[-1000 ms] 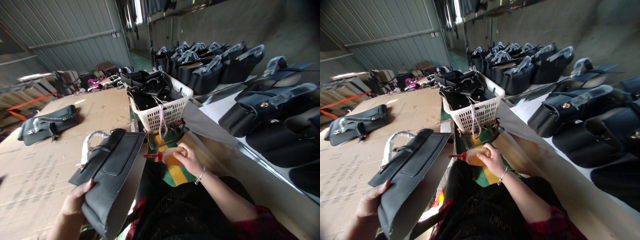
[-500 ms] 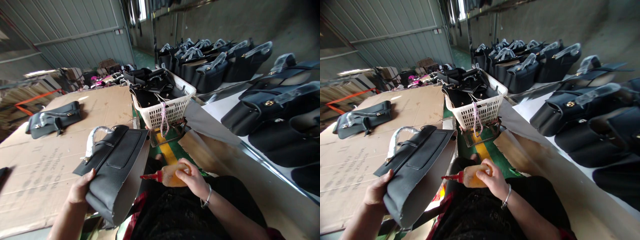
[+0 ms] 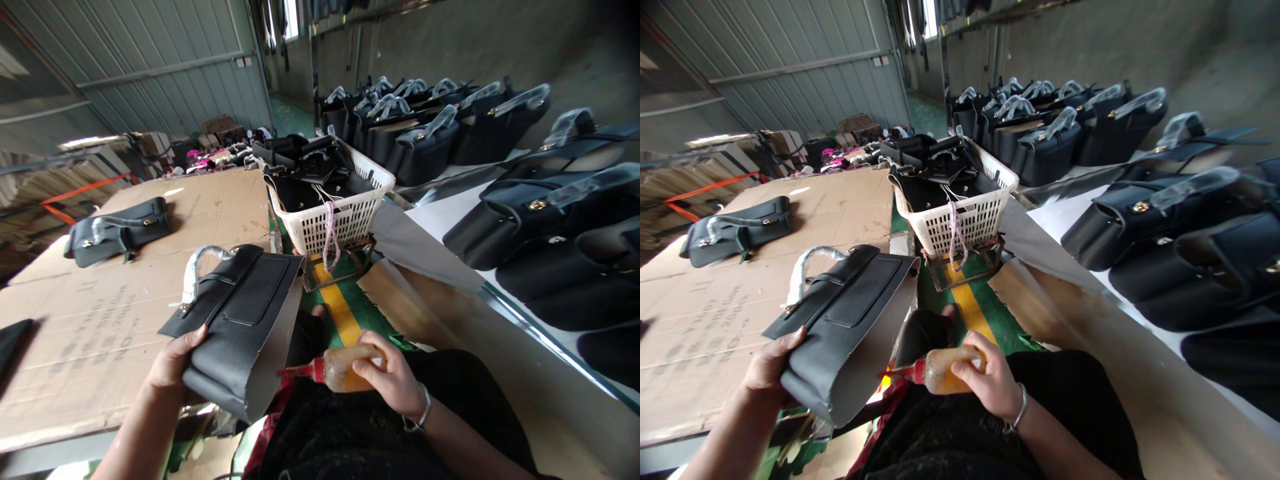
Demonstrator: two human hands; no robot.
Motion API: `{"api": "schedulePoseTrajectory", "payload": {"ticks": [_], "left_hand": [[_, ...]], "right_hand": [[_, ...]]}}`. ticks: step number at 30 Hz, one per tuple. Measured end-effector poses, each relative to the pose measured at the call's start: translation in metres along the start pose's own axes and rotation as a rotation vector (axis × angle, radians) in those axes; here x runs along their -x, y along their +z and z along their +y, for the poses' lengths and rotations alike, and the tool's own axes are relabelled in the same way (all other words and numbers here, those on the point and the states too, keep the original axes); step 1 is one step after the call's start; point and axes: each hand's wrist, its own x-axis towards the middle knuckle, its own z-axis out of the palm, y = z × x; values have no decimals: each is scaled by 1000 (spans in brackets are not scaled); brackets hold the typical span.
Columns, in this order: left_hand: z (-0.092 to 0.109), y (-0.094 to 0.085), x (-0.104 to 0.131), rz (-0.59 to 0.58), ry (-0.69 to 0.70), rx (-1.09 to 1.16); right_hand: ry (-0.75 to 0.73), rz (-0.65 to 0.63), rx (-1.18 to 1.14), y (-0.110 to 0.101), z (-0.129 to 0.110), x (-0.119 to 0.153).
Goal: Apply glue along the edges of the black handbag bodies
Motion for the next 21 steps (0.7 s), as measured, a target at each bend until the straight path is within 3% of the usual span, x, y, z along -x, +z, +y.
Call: {"api": "schedulePoseTrajectory", "payload": {"ticks": [4, 7, 14, 19, 21], "left_hand": [[0, 2, 2, -15, -31, -30], [-1, 0, 0, -31, -22, -40], [-2, -5, -4, -29, -38, -62], [-2, -4, -5, -6, -31, -20], [-1, -7, -9, 7, -49, -6]], "right_hand": [[-103, 147, 87, -7, 2, -9], [-157, 181, 105, -9, 2, -13], [-119, 102, 145, -1, 2, -4], [-93, -45, 139, 5, 8, 17], [-72, -26, 133, 4, 11, 23]]}}
